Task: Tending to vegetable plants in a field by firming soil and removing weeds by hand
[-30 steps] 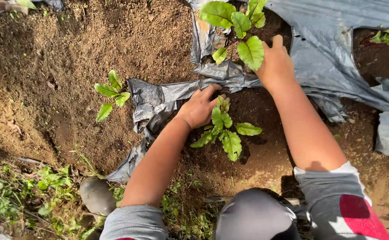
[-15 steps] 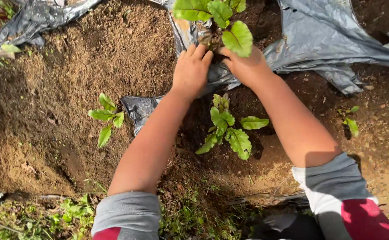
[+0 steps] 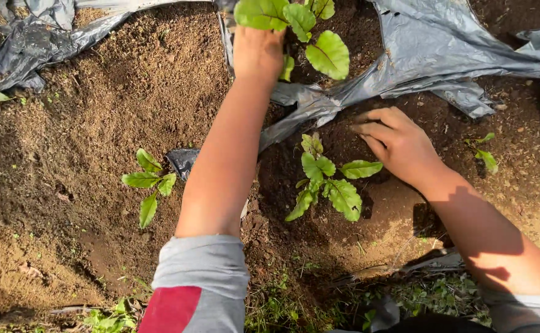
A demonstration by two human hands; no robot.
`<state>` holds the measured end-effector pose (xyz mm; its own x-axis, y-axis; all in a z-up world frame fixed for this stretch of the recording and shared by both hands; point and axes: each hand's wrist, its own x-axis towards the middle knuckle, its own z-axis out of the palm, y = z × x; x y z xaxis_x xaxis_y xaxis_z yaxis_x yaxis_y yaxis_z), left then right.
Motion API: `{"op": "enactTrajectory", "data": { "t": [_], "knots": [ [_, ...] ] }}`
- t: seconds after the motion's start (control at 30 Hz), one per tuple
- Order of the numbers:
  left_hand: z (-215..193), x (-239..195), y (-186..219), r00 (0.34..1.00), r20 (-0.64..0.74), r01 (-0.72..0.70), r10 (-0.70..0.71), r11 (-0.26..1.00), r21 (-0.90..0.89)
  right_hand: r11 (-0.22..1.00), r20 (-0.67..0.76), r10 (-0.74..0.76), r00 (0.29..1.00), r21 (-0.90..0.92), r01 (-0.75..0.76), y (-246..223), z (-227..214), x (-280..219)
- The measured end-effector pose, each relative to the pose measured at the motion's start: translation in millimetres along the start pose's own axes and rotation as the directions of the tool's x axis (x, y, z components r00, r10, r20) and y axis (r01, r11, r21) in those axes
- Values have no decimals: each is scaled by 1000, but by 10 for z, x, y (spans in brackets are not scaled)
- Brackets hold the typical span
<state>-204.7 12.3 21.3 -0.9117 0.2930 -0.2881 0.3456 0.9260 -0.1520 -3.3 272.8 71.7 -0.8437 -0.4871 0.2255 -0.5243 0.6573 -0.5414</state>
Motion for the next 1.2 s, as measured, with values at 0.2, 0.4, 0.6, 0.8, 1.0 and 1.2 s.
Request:
{"op": "enactTrajectory", "data": {
  "t": [0.2, 0.4, 0.6, 0.8, 1.0, 1.2],
  "knots": [
    [50, 22, -153, 903, 370, 396, -219, 758, -519, 985, 68, 140, 988, -111, -132, 113, -92, -335],
    [-270, -443, -137, 969, 245, 102, 27, 863, -495, 935, 99, 333, 938, -160, -316, 66, -158, -445],
    [125, -173, 130, 987, 126, -16, 101, 838, -546, 923, 114, 362, 925, -186, -338, -156, -242, -297],
    [254, -563, 8, 993, -5, -101, 114, 856, -507, 639, 46, 703, 709, -479, -602, -88, -336, -405],
    [91, -1004, -73, 868, -348, -478, 354, 786, -393, 841, 110, 507, 855, -279, -463, -112, 25, -381],
    [-589, -1964, 164, 831, 415, 125, 371, 602, -788, -12, 292, 944, 152, 492, -870, -1035, -259, 629]
  ]
}}
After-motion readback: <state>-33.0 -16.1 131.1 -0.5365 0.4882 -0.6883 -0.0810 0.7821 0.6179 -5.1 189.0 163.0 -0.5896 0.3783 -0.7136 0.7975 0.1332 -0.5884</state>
